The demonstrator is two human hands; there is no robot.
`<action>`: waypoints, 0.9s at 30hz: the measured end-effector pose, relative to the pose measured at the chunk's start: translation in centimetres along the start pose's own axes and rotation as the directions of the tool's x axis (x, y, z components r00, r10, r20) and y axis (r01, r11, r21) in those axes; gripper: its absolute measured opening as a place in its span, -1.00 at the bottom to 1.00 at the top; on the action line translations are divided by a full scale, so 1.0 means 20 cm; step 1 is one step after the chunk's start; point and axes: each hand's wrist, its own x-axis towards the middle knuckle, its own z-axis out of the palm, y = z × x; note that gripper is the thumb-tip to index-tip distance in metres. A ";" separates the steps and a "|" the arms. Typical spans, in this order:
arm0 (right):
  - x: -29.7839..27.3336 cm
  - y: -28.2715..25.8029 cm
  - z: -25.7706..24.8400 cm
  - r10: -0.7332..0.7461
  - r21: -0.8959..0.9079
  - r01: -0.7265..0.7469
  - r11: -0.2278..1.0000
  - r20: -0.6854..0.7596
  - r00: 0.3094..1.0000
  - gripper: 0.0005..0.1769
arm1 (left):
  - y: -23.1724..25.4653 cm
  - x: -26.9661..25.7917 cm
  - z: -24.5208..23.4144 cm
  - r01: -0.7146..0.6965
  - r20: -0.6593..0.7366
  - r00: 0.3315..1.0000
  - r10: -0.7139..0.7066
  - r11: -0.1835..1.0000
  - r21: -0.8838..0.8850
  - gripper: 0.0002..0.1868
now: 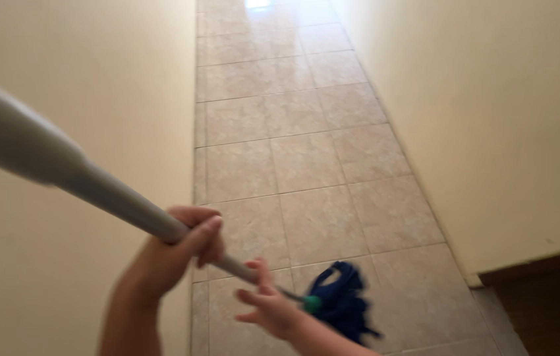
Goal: The person mops a tiled hallway by pushing and pulling a mop across the floor, then takes the mop to a bathroom to rinse it in a bucket of water.
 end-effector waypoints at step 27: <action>-0.90 0.12 -1.07 -0.498 -0.972 0.145 0.186 0.034 0.866 -0.69 | -0.65 -0.36 1.04 0.232 -0.022 0.971 -0.236 0.965 -0.122 -0.71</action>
